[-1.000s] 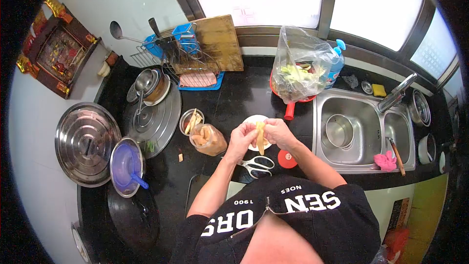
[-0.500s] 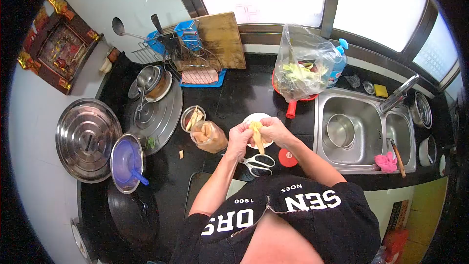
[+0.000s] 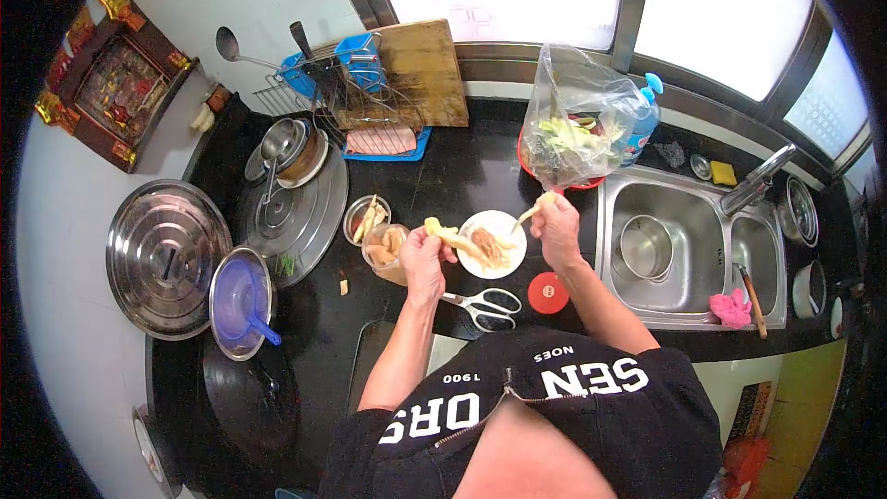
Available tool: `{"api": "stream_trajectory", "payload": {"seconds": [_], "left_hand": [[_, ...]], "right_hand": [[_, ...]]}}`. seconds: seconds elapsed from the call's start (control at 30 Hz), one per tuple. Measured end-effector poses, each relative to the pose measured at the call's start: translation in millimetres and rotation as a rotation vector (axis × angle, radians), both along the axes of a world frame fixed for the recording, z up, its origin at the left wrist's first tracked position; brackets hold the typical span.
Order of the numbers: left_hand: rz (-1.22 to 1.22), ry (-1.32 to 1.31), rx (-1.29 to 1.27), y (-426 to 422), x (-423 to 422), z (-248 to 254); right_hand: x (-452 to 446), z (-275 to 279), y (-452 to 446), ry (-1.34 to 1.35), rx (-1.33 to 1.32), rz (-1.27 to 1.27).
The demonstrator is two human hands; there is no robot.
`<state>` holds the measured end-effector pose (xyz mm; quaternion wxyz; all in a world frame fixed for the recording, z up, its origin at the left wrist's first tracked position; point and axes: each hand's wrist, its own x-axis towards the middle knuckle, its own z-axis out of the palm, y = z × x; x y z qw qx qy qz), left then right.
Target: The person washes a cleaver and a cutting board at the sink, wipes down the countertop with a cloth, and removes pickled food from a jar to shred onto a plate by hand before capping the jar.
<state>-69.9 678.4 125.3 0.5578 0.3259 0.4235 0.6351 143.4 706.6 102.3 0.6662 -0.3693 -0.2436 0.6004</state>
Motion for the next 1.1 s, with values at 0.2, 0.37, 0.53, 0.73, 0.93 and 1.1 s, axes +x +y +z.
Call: {"api": "stream_trajectory", "payload": {"seconds": [0.2,0.37,0.53,0.73,0.93,1.1], "left_hand": [[-0.138,0.008,-0.156,5.5,-1.3,-6.3],[-0.245,0.040,-0.159,7.4,1.7,-11.6],[-0.270,0.030,-0.162,7.0,11.8,-8.2],[-0.412,-0.127,-0.208,3.6,11.5,-12.3],[-0.395,0.020,-0.258,-1.1,16.6,-16.2],[-0.363,0.315,-0.188,1.7,21.0,-11.6]], "right_hand": [[-10.1,-8.3,9.2,-1.316,0.156,0.272],[-20.9,16.7,2.0,-1.165,0.251,0.516],[-28.7,2.6,2.0,-0.869,0.265,0.670],[-24.7,12.0,-4.9,-0.941,0.245,0.582],[-29.2,3.9,-6.3,-1.159,0.343,0.512],[-37.0,5.6,-5.0,-1.400,0.389,0.517]]}}
